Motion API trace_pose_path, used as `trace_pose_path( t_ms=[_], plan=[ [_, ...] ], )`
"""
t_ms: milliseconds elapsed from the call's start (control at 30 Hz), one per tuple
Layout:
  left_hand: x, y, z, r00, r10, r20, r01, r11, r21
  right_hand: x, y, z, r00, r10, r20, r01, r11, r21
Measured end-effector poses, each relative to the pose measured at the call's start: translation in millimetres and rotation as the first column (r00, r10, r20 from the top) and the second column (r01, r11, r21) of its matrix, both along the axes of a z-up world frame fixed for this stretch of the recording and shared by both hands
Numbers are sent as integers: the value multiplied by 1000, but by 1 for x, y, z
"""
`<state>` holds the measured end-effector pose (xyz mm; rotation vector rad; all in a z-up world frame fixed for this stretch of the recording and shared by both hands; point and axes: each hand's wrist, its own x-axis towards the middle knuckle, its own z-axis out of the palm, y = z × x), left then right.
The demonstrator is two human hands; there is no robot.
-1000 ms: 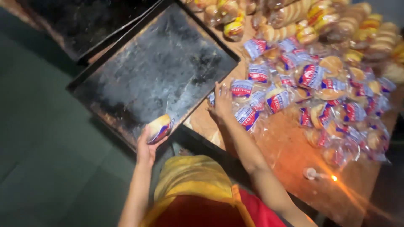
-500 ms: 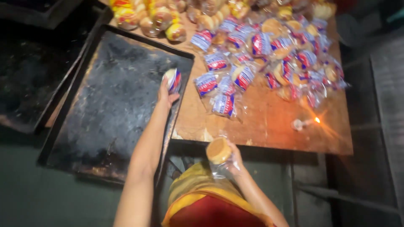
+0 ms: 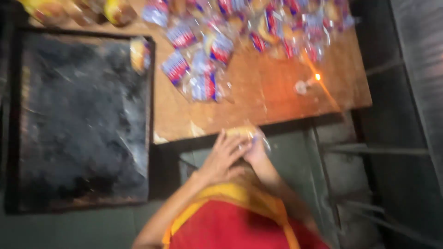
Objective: Manually placing burger buns into plastic bags and sealing the bags using a candle flame.
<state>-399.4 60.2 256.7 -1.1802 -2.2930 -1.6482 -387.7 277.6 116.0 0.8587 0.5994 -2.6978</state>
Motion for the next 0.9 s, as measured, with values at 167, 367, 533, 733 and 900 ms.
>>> trace_pose_path(
  t_ms=[167,367,533,733,900],
  plan=[
    [-14,59,-27,929,114,-352,-188,965,-181,-29,32,27,993,114,6,-113,992,-62],
    [-28,131,13,892,331,-306,-360,932,-41,-7,116,67,901,249,-356,-56,880,472],
    [-41,180,52,967,154,-203,-172,982,-74,-16,151,155,558,688,-464,628,15,778],
    [-21,203,28,852,522,-42,-518,852,79,-16,183,101,793,437,-425,398,157,904],
    [-32,237,24,930,345,128,-352,936,32,-7,186,132,761,453,-465,513,20,858]
  ],
)
